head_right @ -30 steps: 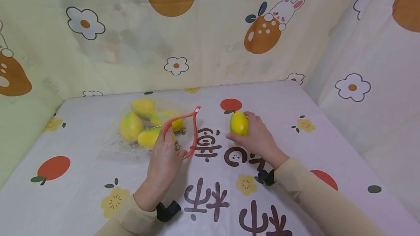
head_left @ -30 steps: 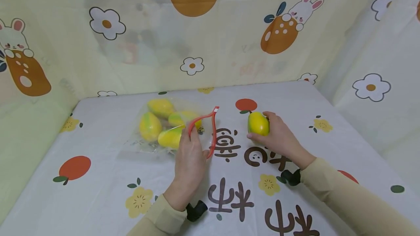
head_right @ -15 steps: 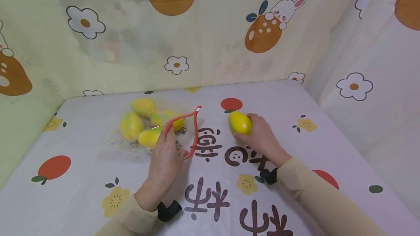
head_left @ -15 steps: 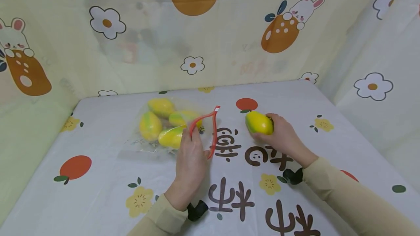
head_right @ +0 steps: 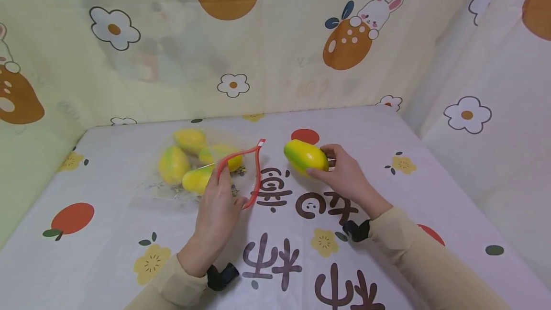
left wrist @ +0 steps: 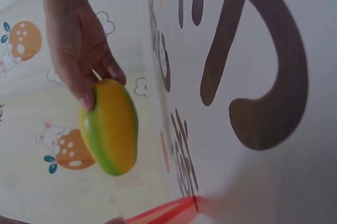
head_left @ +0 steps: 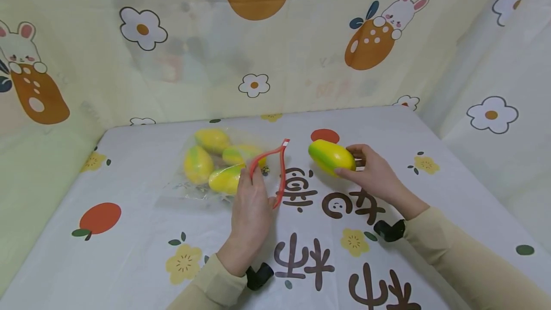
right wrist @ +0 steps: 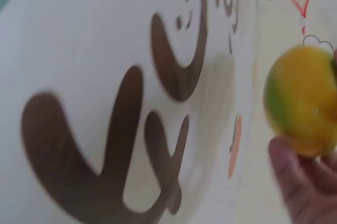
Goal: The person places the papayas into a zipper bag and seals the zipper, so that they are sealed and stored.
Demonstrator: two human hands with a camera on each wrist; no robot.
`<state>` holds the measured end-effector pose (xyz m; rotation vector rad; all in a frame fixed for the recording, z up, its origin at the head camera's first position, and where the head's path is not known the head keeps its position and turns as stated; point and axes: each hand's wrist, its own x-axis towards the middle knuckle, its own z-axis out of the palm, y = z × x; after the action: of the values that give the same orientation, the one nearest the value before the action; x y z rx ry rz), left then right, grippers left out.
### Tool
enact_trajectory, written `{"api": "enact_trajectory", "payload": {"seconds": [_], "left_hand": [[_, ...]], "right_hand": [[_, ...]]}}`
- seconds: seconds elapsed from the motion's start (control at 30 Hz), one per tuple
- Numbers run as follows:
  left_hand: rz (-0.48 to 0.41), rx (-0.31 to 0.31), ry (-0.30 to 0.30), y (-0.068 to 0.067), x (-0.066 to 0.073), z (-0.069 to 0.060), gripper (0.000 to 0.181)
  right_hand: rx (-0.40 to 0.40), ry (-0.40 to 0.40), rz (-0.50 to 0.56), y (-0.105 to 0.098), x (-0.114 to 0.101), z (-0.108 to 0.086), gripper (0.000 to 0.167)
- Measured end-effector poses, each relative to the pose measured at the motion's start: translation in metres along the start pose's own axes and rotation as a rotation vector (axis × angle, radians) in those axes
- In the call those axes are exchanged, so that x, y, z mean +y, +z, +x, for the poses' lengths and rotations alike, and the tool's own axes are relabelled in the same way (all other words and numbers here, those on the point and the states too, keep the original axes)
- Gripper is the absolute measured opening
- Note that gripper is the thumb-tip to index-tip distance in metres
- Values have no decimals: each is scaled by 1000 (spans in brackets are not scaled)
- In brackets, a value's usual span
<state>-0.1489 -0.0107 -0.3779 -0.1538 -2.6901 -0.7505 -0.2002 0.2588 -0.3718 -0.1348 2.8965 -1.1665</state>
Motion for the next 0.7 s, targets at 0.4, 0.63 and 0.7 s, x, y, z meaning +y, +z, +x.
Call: {"api": "enact_trajectory", "payload": {"seconds": [0.4,0.63,0.7], "left_hand": [[14,-13,1,-1,0,0,82],[24,-23,3,-2,0,0,79],[20,-31,-1,-2,0,0,79]], "right_hand": [[-207,-159,198,20,-18,9,64],[-226,-192,133,37,-32,14,59],[-220,-193,100,43,-36,15,57]]}}
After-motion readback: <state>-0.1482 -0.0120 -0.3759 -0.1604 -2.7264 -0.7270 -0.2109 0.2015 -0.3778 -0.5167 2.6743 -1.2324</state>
